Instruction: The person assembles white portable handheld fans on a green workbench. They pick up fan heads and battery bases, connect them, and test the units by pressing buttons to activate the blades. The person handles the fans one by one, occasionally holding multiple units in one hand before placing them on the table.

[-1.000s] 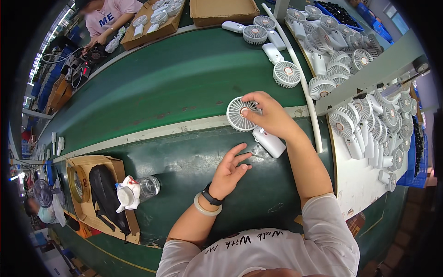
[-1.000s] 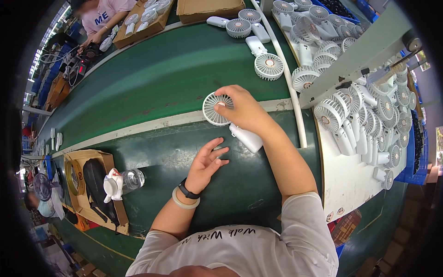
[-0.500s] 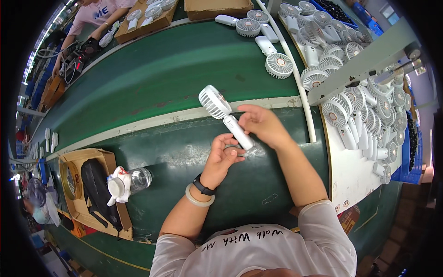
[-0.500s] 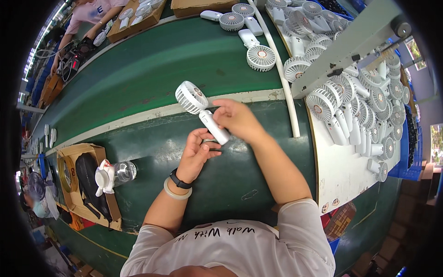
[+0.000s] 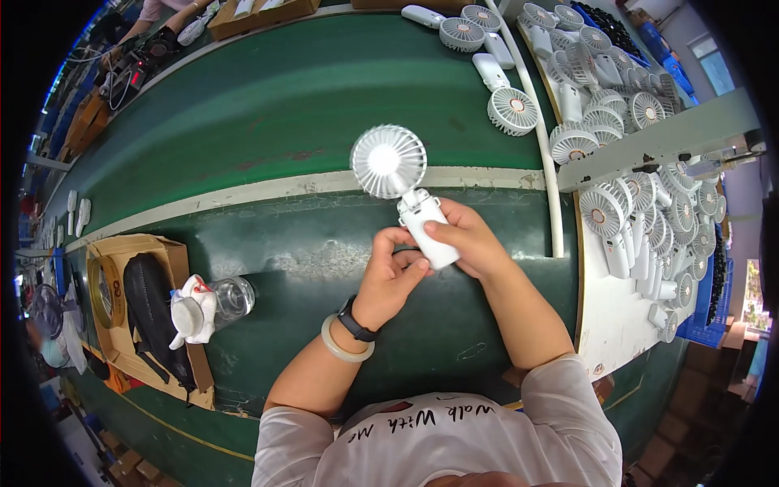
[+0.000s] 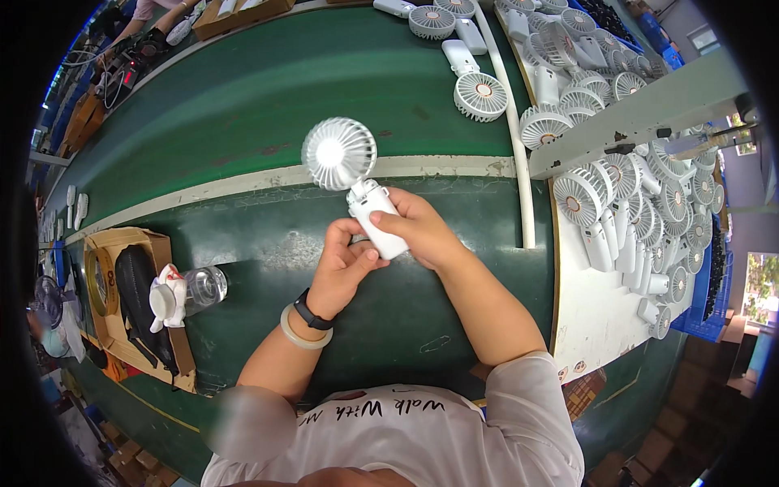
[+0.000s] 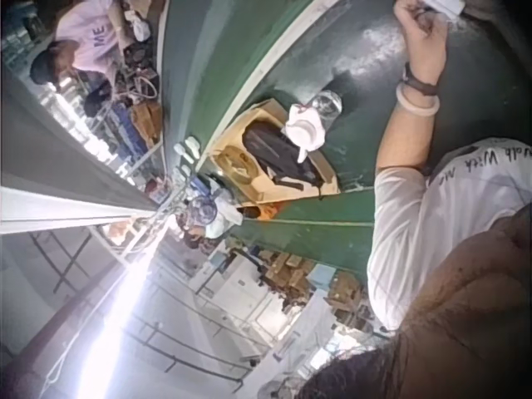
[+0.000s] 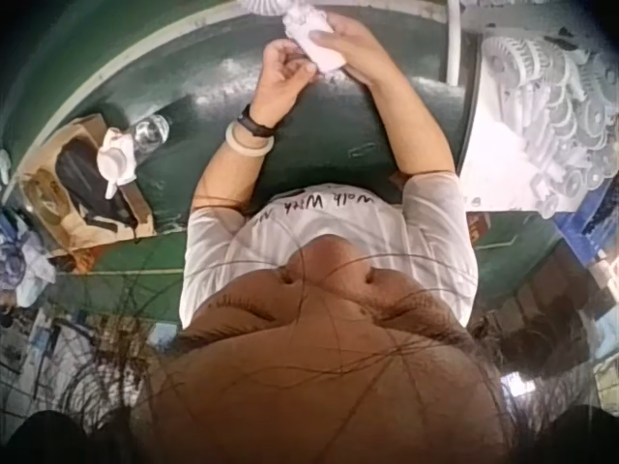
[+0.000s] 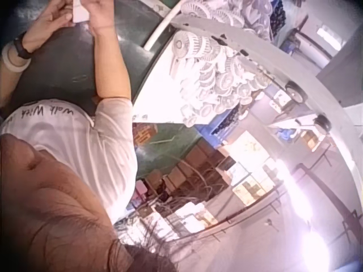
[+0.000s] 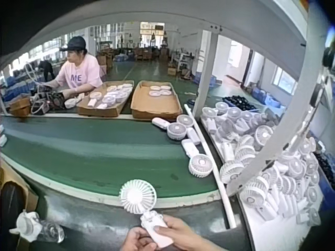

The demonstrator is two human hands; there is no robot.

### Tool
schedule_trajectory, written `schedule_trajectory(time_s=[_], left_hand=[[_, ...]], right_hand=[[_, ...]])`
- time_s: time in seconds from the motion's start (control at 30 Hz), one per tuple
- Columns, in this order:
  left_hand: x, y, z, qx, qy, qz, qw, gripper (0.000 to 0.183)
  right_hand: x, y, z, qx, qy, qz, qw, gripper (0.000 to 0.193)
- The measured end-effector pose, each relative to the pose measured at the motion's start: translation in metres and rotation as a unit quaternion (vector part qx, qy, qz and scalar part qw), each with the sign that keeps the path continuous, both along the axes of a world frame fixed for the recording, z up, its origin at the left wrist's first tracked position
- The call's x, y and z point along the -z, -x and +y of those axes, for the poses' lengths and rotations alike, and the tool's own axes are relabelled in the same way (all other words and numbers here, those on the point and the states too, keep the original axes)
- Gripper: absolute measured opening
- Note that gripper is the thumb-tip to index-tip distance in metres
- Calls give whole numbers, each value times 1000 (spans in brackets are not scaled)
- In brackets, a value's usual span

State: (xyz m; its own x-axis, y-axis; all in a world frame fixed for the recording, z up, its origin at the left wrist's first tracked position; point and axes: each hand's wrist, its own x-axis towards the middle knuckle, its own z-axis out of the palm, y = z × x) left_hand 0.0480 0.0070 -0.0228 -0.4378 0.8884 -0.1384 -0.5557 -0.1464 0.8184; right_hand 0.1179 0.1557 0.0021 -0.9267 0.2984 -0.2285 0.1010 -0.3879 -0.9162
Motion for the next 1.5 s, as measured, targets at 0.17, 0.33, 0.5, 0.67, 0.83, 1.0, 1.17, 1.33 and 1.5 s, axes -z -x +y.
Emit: schedule_trajectory(time_s=[0.17,0.33,0.5,0.67,0.83,1.0,1.17,1.33,1.5], left_hand=[[-4,3,0,-43,-21,11,999,47],[-9,5,-1,-20,-32,15,999,51],[-9,0,1,-8,-51,60,997,53],[-15,5,-3,21,-43,-9,999,51],[-19,8,-6,85,-79,-124,985,49],[-12,-3,-5,87,-16,-49,995,45],[-10,-3,-2,85,16,35,996,42],[-10,-3,-3,91,18,39,995,41],[-10,-3,-3,97,21,40,994,40]], right_hand=[[2,-1,-4,-35,165,85,982,45],[3,1,-6,-37,148,107,982,47],[7,3,-10,-22,149,110,982,55],[3,-1,-1,-70,190,140,969,58],[2,0,-3,-55,198,172,963,67],[7,-5,-3,-24,109,90,990,59],[5,-1,-7,30,121,82,989,42],[-1,-1,-7,41,130,85,987,36],[-1,-1,-5,43,108,57,992,34]])
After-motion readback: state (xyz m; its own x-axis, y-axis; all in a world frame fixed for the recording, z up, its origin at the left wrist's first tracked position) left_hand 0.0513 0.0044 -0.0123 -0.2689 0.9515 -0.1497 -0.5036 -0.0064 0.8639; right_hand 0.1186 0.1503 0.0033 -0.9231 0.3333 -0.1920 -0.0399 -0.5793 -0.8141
